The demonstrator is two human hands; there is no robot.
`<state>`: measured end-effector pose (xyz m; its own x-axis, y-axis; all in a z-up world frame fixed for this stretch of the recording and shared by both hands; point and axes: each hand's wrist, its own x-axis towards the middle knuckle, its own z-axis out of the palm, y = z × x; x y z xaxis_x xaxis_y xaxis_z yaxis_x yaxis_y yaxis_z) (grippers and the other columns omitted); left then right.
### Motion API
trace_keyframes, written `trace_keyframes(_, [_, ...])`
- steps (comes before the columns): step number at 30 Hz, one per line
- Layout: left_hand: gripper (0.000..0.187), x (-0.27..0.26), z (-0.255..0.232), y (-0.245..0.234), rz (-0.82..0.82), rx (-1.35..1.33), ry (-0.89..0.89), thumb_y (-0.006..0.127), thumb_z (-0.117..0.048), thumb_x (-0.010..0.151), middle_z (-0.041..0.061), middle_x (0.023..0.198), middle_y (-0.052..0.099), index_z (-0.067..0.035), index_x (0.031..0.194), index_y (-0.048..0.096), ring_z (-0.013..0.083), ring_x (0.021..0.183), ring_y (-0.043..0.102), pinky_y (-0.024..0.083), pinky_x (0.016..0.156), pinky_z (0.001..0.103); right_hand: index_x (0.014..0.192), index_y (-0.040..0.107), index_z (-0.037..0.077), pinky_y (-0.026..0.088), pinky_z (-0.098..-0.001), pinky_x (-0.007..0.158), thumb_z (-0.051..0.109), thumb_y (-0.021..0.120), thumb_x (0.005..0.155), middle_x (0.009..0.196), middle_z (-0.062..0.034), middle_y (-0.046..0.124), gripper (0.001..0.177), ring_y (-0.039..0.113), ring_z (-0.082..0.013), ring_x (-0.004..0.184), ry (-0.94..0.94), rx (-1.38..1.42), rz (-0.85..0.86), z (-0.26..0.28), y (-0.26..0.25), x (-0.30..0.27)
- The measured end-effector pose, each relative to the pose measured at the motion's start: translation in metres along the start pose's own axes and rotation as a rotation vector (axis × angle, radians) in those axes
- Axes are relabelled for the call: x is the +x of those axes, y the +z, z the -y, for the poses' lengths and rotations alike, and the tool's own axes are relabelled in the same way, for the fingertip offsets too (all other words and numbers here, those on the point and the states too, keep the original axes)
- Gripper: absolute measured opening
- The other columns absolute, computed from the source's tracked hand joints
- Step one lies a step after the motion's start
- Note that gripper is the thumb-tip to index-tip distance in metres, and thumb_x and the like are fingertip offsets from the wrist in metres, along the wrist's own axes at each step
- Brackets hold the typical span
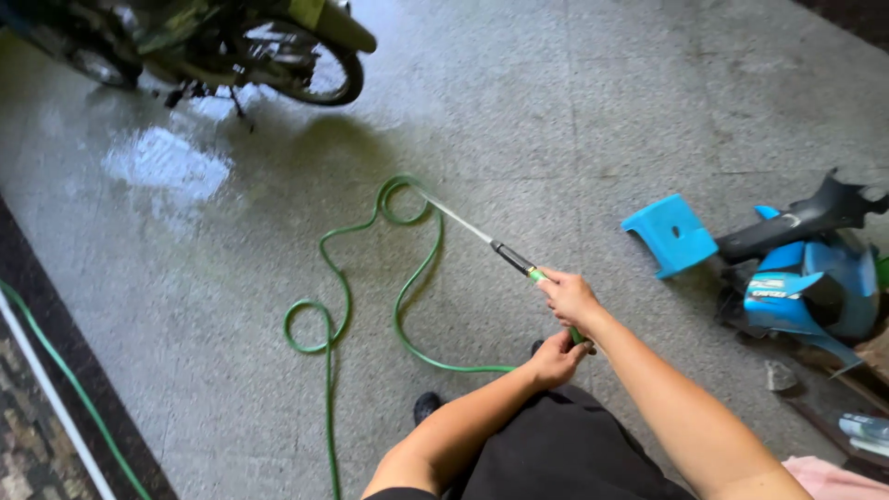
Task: Watering down the concrete floor of a garage area using a hose.
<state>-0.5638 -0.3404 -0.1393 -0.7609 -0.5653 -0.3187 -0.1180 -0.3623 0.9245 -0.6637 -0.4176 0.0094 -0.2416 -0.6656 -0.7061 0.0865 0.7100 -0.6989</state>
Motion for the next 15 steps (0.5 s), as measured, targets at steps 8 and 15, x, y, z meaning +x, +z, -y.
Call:
trace_keyframes(8, [0.026, 0.067, -0.062, 0.034, -0.099, 0.096, 0.052, 0.065, -0.020, 0.104, 0.009, 0.107, 0.071, 0.000, 0.121, 0.065, 0.0166, 0.100, 0.064, 0.052, 0.091, 0.036, 0.148, 0.058, 0.028, 0.031, -0.0273, 0.036, 0.024, 0.057, 0.100, 0.062, 0.0002, 0.048, 0.048, 0.037, -0.0079, 0.043, -0.059, -0.030, 0.004, 0.045, -0.081, 0.041])
trace_keyframes(15, [0.025, 0.136, -0.032, 0.033, 0.033, -0.111, 0.033, 0.063, -0.021, 0.109, 0.008, 0.100, 0.064, -0.001, 0.123, 0.062, 0.0173, 0.091, 0.057, 0.049, 0.083, 0.036, 0.146, 0.058, 0.027, 0.034, -0.0280, 0.037, 0.024, 0.059, 0.099, 0.064, -0.0007, 0.052, 0.047, 0.041, -0.0090, 0.044, -0.001, -0.074, -0.075, 0.078, -0.120, 0.076])
